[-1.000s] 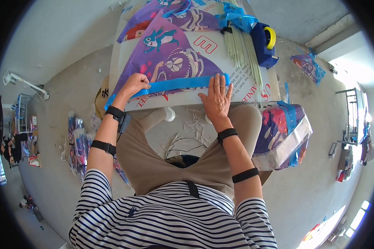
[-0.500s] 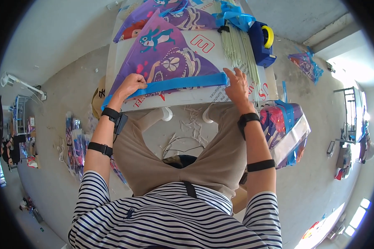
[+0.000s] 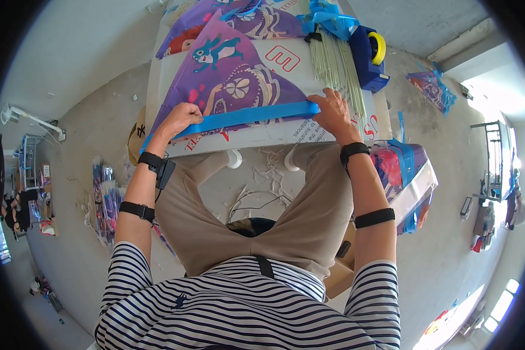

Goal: The person tapes a blue ribbon to the bottom of a kite, folds the kite in half, and then folds the ribbon into a bundle against the kite.

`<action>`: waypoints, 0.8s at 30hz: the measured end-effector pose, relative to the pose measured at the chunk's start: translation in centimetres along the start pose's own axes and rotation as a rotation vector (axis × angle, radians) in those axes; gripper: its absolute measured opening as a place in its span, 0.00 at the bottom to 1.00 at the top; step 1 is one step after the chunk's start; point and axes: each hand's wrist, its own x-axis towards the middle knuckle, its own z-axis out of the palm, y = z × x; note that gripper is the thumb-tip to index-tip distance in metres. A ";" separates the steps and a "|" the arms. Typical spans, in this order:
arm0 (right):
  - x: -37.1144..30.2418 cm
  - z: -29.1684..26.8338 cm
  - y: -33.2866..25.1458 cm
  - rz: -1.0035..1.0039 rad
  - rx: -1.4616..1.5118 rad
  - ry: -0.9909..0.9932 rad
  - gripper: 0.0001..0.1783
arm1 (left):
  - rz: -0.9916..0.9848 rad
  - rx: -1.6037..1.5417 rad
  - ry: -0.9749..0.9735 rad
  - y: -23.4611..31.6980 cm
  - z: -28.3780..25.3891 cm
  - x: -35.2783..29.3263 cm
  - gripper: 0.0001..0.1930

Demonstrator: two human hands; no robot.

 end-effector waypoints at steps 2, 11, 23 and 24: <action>0.1 0.0 0.0 0.002 0.000 -0.003 0.31 | -0.008 -0.002 -0.008 -0.1 -0.1 -0.1 0.08; -0.1 0.0 0.0 -0.003 0.006 0.005 0.32 | 0.045 0.057 0.037 -0.3 0.1 -0.4 0.08; 2.0 -1.5 -0.1 0.005 0.113 -0.124 0.38 | 0.028 0.094 0.044 -0.4 0.3 -0.3 0.08; 2.4 -1.5 -0.1 -0.005 0.119 -0.141 0.35 | 0.034 0.095 0.042 -0.4 0.2 -0.3 0.08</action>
